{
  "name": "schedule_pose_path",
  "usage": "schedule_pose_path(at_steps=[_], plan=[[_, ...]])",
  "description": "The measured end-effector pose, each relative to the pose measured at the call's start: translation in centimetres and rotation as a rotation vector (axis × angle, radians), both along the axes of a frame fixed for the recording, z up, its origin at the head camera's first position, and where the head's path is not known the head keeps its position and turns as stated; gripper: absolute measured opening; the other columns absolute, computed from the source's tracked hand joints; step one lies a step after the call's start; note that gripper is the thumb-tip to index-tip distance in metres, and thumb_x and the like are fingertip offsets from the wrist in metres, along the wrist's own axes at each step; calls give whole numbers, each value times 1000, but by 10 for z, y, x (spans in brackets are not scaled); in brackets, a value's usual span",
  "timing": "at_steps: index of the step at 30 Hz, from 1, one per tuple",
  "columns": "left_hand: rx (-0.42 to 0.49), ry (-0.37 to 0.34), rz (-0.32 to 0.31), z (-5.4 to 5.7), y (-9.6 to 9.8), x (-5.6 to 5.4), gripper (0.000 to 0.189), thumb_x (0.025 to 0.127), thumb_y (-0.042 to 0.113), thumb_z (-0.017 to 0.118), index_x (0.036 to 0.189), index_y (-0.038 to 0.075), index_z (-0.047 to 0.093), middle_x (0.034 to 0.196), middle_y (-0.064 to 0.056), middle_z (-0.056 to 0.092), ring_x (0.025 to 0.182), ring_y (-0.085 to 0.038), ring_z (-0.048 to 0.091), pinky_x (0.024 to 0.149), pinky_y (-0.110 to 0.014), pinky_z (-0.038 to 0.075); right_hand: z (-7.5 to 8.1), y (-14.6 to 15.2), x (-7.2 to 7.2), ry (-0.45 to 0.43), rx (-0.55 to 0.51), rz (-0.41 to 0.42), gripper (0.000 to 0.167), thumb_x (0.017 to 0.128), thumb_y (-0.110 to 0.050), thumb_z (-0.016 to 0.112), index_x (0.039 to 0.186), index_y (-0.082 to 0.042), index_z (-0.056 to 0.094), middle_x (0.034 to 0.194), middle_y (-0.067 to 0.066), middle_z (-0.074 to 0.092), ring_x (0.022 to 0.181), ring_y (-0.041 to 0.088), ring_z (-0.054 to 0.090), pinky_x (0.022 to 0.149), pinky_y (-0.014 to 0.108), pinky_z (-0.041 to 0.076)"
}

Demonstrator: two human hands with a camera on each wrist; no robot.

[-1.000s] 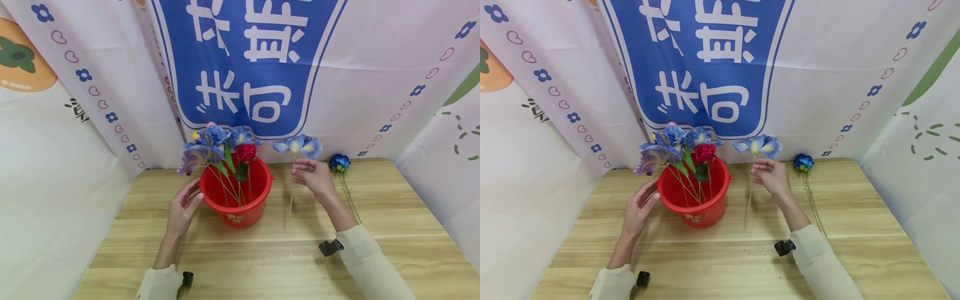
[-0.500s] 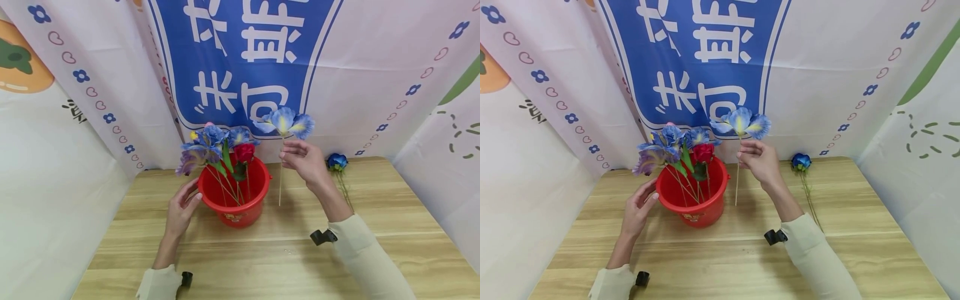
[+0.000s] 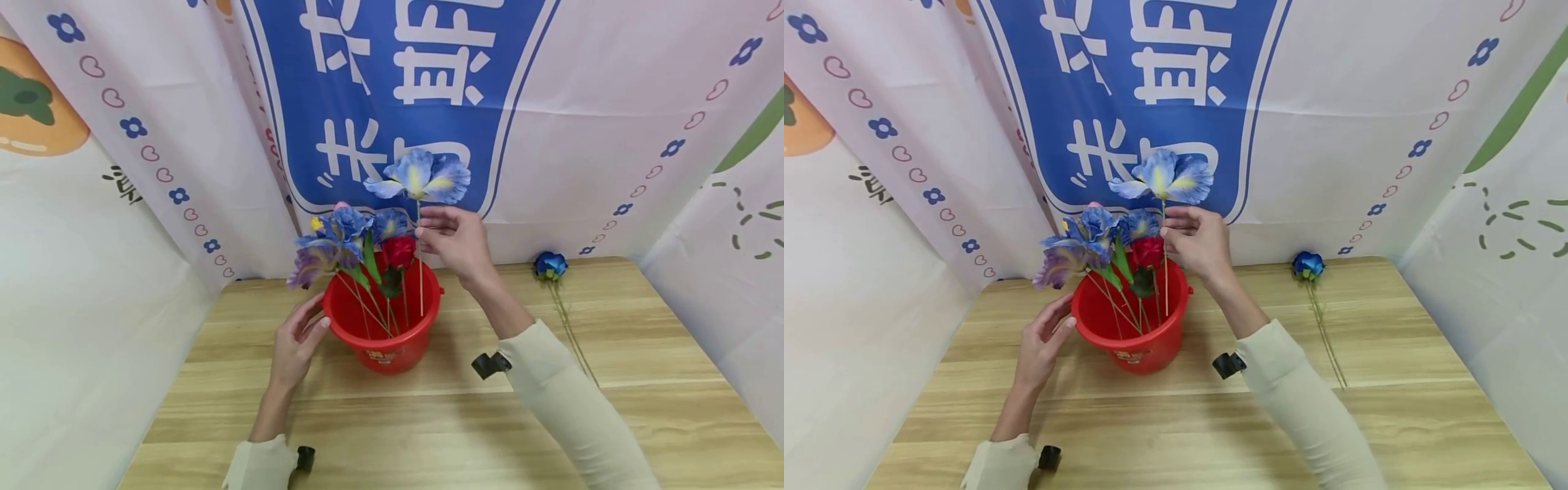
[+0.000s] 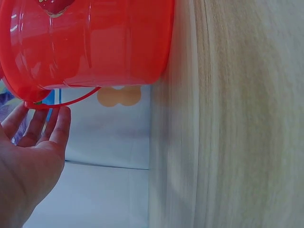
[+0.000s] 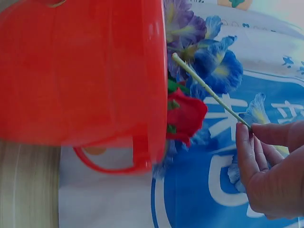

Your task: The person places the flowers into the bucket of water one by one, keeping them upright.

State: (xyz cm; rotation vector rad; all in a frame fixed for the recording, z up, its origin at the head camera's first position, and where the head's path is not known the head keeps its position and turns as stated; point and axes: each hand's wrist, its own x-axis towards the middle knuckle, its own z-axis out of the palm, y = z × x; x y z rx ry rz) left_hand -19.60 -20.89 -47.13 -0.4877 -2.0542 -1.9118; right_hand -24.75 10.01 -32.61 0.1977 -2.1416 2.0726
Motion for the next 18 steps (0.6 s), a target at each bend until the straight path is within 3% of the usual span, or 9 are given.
schedule_pose_path(at_steps=[5, 11, 18], plan=[[5, 4, -3, 0, 0, 0, 47, 100, -9, 64, 147, -11, 57, 143, -16, 61, 132, -8, 65, 106, -22, 58, -1, -18, -6, 1, 3, -4, 35, 97, 0, 76, 131, 5, 72, 117, 24, 76, 106, 42, 77, 82, 39, 69], [10, 3, 1, 0, 1, 1, 47, 99, -9, 65, 146, -12, 57, 141, -8, 63, 132, -11, 65, 106, -22, 58, -7, -36, -13, 9, 16, -6, 33, 96, 1, 76, 129, 5, 73, 115, 22, 77, 104, 36, 78, 79, 33, 69], [14, 0, -1, 1, 2, 0, 47, 99, -9, 64, 146, -12, 57, 141, -4, 63, 133, -12, 65, 106, -22, 58, -14, -54, -17, 40, 120, -42, 28, 95, -1, 79, 123, -2, 78, 108, 17, 79, 95, 29, 79, 78, 38, 69]])
